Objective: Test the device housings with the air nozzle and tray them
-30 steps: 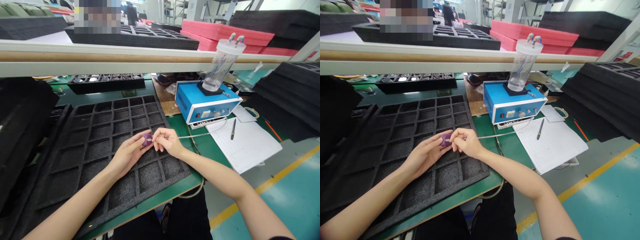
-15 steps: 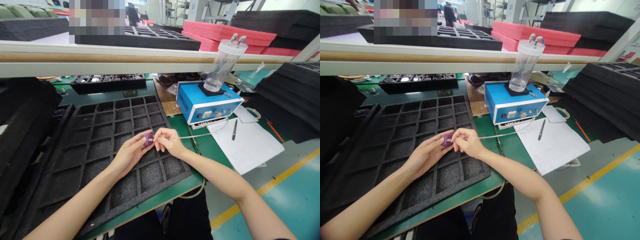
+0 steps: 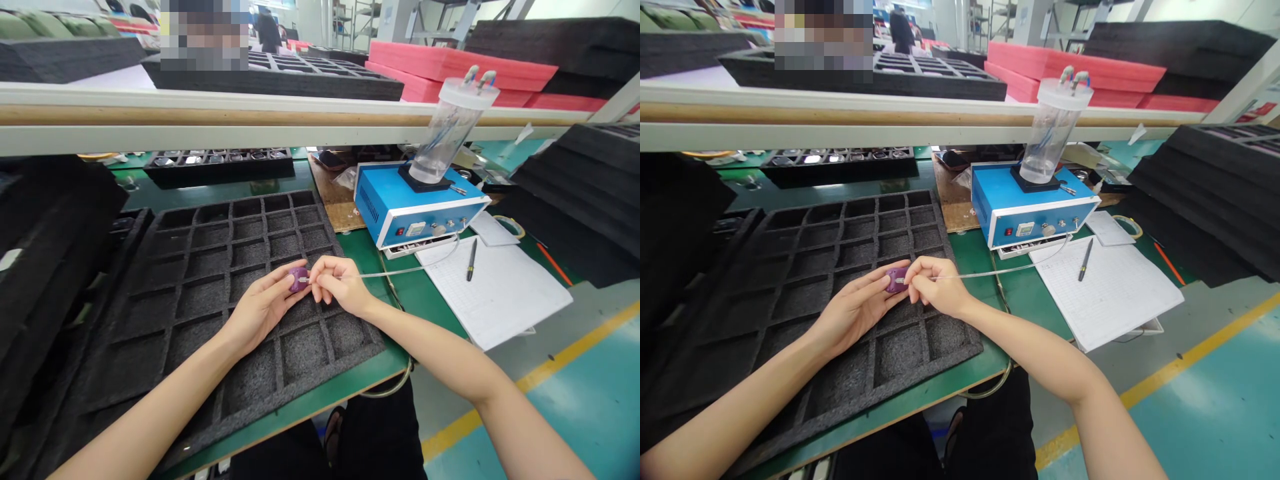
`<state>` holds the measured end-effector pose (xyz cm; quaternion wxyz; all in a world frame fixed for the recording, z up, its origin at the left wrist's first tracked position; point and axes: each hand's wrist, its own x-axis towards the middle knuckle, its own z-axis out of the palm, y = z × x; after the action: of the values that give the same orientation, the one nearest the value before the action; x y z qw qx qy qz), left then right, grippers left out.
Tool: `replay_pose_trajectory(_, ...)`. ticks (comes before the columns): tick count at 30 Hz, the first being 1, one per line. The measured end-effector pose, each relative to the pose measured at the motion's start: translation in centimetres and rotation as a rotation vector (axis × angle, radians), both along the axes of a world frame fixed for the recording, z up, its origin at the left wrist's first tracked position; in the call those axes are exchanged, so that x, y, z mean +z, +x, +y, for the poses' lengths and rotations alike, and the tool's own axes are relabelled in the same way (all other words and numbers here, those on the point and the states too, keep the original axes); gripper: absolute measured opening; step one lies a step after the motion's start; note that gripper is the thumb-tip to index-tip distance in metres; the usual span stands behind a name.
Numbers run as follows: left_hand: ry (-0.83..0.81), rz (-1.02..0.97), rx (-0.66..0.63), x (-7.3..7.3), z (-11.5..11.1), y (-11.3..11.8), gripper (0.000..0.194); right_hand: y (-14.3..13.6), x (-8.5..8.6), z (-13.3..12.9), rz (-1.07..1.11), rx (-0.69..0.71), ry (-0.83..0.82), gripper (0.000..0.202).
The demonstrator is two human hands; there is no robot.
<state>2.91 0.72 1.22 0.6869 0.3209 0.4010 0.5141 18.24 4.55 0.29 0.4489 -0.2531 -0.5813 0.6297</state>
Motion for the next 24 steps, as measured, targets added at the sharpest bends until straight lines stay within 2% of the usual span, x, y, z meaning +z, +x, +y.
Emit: replay_pose_trajectory(24, 0.027, 0.007, -0.002, -0.31, 0.03, -0.10, 0.029, -0.01, 0.29, -0.11, -0.014, -0.009, 0.003, 0.007)
